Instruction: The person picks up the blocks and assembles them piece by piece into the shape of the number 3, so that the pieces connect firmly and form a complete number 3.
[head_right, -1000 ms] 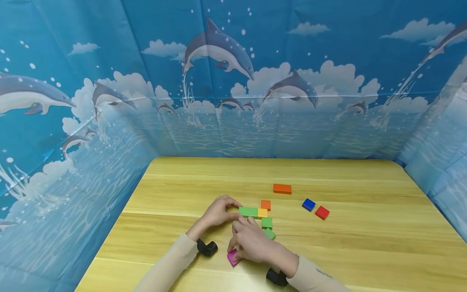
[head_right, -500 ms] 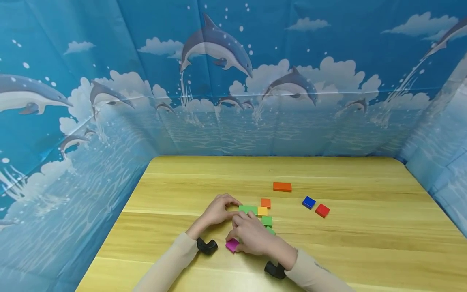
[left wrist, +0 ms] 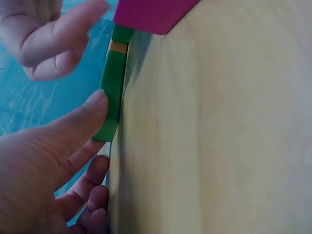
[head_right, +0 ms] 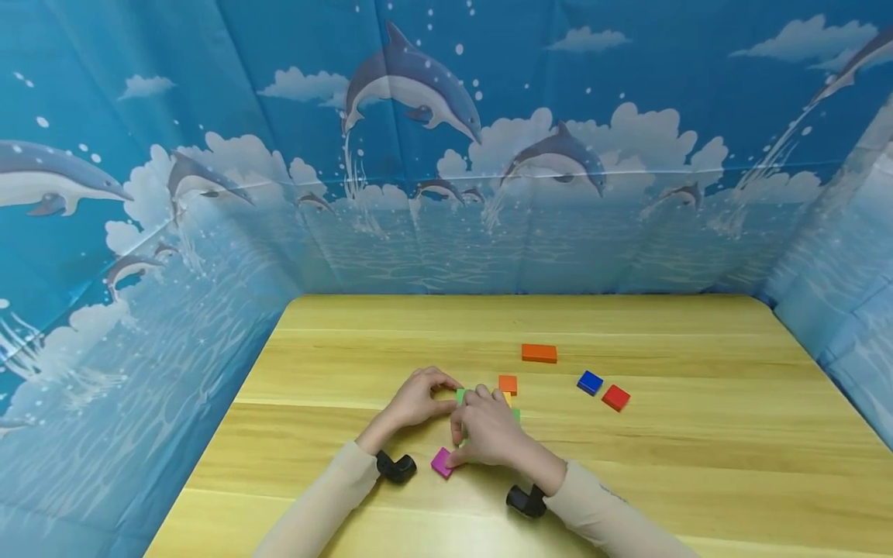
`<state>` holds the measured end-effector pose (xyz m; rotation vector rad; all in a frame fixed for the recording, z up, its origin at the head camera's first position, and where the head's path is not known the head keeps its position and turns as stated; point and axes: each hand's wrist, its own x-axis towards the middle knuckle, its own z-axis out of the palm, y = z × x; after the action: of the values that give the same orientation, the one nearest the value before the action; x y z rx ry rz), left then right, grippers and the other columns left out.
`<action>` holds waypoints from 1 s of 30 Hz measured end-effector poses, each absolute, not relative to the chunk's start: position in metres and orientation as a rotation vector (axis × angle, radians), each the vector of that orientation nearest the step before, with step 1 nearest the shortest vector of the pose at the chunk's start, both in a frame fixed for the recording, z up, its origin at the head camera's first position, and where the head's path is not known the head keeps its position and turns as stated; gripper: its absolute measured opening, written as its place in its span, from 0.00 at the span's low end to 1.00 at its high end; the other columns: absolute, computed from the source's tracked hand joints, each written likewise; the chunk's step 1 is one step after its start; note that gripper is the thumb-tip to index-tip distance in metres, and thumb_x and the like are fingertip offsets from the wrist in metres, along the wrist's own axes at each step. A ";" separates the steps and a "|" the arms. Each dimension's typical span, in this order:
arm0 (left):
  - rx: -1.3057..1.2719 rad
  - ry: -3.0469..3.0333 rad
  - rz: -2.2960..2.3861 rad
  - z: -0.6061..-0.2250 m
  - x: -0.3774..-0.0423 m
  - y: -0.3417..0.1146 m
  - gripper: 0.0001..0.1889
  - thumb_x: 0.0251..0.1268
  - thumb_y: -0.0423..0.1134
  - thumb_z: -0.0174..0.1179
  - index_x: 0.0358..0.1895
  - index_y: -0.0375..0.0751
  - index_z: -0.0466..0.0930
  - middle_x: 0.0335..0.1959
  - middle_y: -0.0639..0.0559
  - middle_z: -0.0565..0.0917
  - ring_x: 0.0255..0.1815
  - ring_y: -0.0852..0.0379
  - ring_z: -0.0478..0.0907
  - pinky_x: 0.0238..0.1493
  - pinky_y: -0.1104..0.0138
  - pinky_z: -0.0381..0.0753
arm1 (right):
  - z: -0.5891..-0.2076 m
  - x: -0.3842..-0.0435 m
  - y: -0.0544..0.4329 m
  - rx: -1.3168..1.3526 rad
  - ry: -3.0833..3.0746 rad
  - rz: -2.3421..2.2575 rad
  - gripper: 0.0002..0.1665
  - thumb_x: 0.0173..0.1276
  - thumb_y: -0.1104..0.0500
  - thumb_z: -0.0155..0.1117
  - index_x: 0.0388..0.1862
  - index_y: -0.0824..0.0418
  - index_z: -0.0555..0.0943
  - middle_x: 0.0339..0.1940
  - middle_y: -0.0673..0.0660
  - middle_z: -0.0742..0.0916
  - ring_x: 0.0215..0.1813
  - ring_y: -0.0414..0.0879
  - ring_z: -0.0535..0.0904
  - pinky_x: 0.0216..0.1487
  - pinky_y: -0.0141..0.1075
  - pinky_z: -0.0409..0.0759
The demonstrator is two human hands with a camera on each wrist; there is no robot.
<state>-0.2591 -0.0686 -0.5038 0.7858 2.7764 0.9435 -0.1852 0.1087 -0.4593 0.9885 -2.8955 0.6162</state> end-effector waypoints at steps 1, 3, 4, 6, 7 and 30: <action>0.787 2.775 0.942 -0.504 -0.259 -0.068 0.16 0.57 0.53 0.66 0.47 0.53 0.84 0.44 0.61 0.78 0.47 0.59 0.70 0.50 0.63 0.68 | -0.460 -0.186 0.108 1.011 -2.906 0.624 0.18 0.39 0.39 0.79 0.16 0.43 0.78 0.26 0.42 0.70 0.34 0.43 0.60 0.37 0.41 0.56; 0.786 2.781 0.932 -0.504 -0.259 -0.068 0.16 0.58 0.52 0.66 0.47 0.53 0.84 0.44 0.60 0.78 0.48 0.58 0.70 0.52 0.62 0.67 | -0.461 -0.188 0.106 1.048 -2.916 0.645 0.14 0.40 0.42 0.79 0.17 0.43 0.81 0.27 0.41 0.71 0.34 0.43 0.62 0.37 0.41 0.57; 0.785 2.786 0.925 -0.504 -0.259 -0.067 0.15 0.58 0.52 0.66 0.47 0.53 0.84 0.45 0.60 0.78 0.48 0.58 0.70 0.53 0.62 0.67 | -0.461 -0.189 0.104 1.058 -2.919 0.649 0.13 0.40 0.43 0.80 0.17 0.42 0.82 0.27 0.41 0.72 0.35 0.43 0.62 0.37 0.41 0.57; 0.781 2.793 0.926 -0.504 -0.259 -0.067 0.14 0.59 0.50 0.66 0.47 0.52 0.84 0.44 0.60 0.78 0.49 0.58 0.70 0.53 0.61 0.67 | -0.461 -0.191 0.103 1.060 -2.929 0.657 0.11 0.41 0.44 0.80 0.17 0.41 0.83 0.29 0.40 0.73 0.36 0.42 0.63 0.37 0.42 0.57; 0.780 2.796 0.927 -0.504 -0.259 -0.067 0.14 0.59 0.50 0.66 0.47 0.52 0.84 0.44 0.60 0.78 0.48 0.58 0.70 0.53 0.61 0.67 | -0.461 -0.192 0.102 1.051 -2.934 0.652 0.10 0.42 0.45 0.79 0.18 0.40 0.83 0.29 0.40 0.74 0.36 0.43 0.63 0.37 0.42 0.58; 0.772 2.798 0.957 -0.505 -0.262 -0.066 0.14 0.57 0.48 0.68 0.46 0.51 0.85 0.42 0.60 0.79 0.46 0.59 0.70 0.48 0.65 0.68 | -0.464 -0.212 0.096 0.897 -3.086 0.636 0.16 0.46 0.40 0.76 0.12 0.40 0.78 0.16 0.37 0.74 0.28 0.43 0.64 0.37 0.44 0.57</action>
<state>-0.2616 -0.0663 -0.5049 0.7723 2.7976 0.9567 -0.2123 0.0961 -0.4641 0.8972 -3.0862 0.6362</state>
